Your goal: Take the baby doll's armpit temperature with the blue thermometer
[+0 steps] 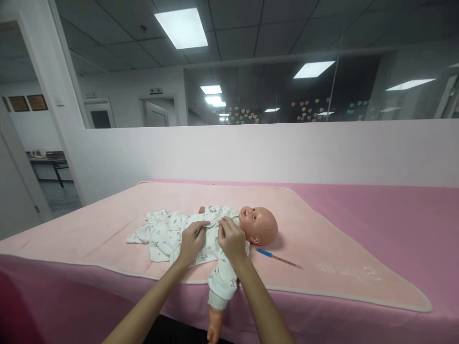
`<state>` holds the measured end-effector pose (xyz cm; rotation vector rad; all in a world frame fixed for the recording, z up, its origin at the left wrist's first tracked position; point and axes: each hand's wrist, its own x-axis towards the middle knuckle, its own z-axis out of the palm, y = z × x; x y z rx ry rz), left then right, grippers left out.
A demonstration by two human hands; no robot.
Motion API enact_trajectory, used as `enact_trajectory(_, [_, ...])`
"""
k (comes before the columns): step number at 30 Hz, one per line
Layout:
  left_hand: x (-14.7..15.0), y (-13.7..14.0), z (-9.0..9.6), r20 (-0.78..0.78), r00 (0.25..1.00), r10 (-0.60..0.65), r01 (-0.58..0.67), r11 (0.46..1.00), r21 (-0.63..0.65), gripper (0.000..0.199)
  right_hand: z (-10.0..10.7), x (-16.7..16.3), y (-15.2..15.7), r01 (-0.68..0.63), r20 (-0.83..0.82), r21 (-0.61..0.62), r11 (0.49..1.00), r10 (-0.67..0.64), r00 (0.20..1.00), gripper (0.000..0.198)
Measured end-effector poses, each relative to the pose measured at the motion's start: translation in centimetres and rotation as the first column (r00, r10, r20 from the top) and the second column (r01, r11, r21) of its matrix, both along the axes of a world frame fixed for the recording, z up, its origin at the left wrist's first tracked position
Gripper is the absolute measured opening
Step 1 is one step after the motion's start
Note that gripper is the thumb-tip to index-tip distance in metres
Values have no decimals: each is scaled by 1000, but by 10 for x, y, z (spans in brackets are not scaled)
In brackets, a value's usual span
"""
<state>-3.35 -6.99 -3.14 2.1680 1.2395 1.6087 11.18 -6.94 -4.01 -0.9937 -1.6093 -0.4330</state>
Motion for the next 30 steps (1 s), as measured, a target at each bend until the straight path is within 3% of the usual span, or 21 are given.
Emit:
enact_trajectory(2, [1,-1,0,-33,999,17,-17,1000,21,31,4,-8,0,-1,125,-47,999,7,992,21])
enact_trajectory(5, [1,-2,0,-72,993,88,-83,994,78,29,8,-18,0,70,184,-126,990,-46,982,18])
enact_trajectory(9, [3,-4,1,-105,980,169,-156,980,122,26,6,-18,-4,113,197,-134,984,-85,977,14])
enact_trajectory(18, [4,-4,0,-160,960,231,-211,969,129,27,4,-13,-7,78,235,-110,991,-50,971,19])
enact_trajectory(30, [4,-7,0,-255,940,227,-200,971,130,31,4,-11,-9,33,217,-157,987,2,976,14])
